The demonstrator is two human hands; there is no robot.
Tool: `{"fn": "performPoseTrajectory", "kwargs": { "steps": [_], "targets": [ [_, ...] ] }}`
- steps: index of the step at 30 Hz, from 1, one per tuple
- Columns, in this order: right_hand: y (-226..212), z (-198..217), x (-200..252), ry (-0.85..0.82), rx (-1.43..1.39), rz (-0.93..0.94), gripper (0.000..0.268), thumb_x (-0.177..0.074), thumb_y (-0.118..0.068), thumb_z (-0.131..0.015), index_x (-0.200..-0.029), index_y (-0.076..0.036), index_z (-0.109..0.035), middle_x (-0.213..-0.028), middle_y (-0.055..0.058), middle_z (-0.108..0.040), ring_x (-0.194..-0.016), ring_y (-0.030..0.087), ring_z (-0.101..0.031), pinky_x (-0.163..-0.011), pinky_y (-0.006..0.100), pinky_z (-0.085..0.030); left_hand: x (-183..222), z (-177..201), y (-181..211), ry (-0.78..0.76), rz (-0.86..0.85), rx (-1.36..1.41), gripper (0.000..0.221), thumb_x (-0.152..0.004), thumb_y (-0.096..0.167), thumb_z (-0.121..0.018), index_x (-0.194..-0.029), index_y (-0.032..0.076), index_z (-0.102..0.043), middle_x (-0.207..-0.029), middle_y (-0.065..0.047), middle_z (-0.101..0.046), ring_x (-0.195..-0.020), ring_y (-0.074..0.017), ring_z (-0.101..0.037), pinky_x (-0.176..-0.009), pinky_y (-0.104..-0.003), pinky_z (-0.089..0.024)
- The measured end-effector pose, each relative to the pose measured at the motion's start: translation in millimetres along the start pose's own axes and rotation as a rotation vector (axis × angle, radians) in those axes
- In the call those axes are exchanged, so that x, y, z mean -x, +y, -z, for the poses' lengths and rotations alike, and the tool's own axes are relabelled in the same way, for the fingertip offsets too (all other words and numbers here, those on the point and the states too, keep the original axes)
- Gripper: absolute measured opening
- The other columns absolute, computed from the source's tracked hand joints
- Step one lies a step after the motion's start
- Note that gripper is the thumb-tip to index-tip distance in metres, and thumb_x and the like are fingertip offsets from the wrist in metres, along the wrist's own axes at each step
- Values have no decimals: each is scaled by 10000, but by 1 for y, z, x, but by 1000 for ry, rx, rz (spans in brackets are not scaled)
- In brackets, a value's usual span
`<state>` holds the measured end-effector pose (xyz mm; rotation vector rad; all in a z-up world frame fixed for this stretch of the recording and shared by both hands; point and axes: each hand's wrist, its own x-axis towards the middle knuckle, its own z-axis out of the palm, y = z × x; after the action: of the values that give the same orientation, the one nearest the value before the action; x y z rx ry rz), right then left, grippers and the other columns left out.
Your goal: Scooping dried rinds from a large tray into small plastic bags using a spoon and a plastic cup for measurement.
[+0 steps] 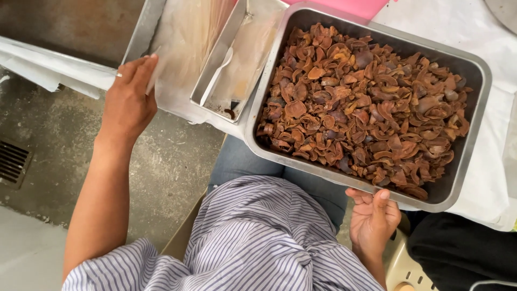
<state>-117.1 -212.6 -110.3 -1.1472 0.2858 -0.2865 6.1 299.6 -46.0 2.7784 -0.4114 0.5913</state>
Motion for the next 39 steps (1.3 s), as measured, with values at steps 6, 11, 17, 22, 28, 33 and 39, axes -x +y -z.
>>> {"fn": "performPoseTrajectory", "kwargs": {
  "steps": [6, 11, 17, 22, 28, 33, 39],
  "targets": [
    [-2, -2, 0, -12, -21, 0, 385, -1112, -264, -588, -774, -137, -455, -701, -3, -513, -816, 310, -750, -846, 414, -661, -21, -21, -5, 307, -26, 84, 675, -985, -224, -489, -1601, 35, -394, -1361, -258, -604, -1192, -426, -631, -903, -492, -559],
    [-3, -1, 1, -25, -3, 2, 372, -1124, -256, -555, -788, -120, -470, -684, 4, -499, -818, 324, -751, -839, 421, -654, -36, -2, 2, 44, 8, 20, 596, -952, -159, -551, -1527, -11, -507, -1480, -302, -367, -1312, -520, -435, -1025, -646, -438],
    [-2, -1, 1, -33, 0, 10, 402, -1123, -250, -543, -758, -129, -428, -665, -18, -423, -819, 324, -744, -825, 423, -648, -50, 47, 62, -257, 109, 136, 921, -774, -43, -588, -1627, 42, -250, -1578, -269, -281, -1468, -536, -276, -1202, -700, -120],
    [-5, -6, 0, -42, 17, 12, 418, -1122, -251, -526, -738, -130, -412, -652, -28, -379, -829, 320, -741, -832, 422, -635, -55, 16, 45, -361, 79, -158, 877, -818, 6, -605, -1636, 80, -297, -1535, -314, -372, -1326, -533, -409, -1055, -651, -383],
    [-6, -4, 1, -20, 70, 5, 398, -1099, -279, -563, -755, -90, -501, -706, -3, -458, -796, 311, -744, -834, 438, -662, -46, -30, 26, 36, -159, -610, 598, -935, 66, -678, -1517, -18, -573, -1214, -95, -741, -947, -259, -724, -1131, -452, -391],
    [-6, -2, 1, -33, 48, 6, 403, -1113, -244, -540, -748, -99, -452, -706, -14, -419, -801, 343, -742, -811, 435, -651, -57, -43, 17, 194, -200, -819, 414, -915, 9, -550, -1299, 32, -705, -629, 42, -535, -438, -127, -406, -767, -279, -365],
    [-7, -5, 1, -21, 107, 10, 417, -1111, -290, -542, -754, -132, -397, -678, -13, -393, -802, 357, -742, -802, 432, -641, -44, -61, -13, 218, -66, -487, 64, -1013, 6, -617, -972, 54, -631, -650, -13, -615, -521, -198, -471, -751, -282, -502]
  ]
}}
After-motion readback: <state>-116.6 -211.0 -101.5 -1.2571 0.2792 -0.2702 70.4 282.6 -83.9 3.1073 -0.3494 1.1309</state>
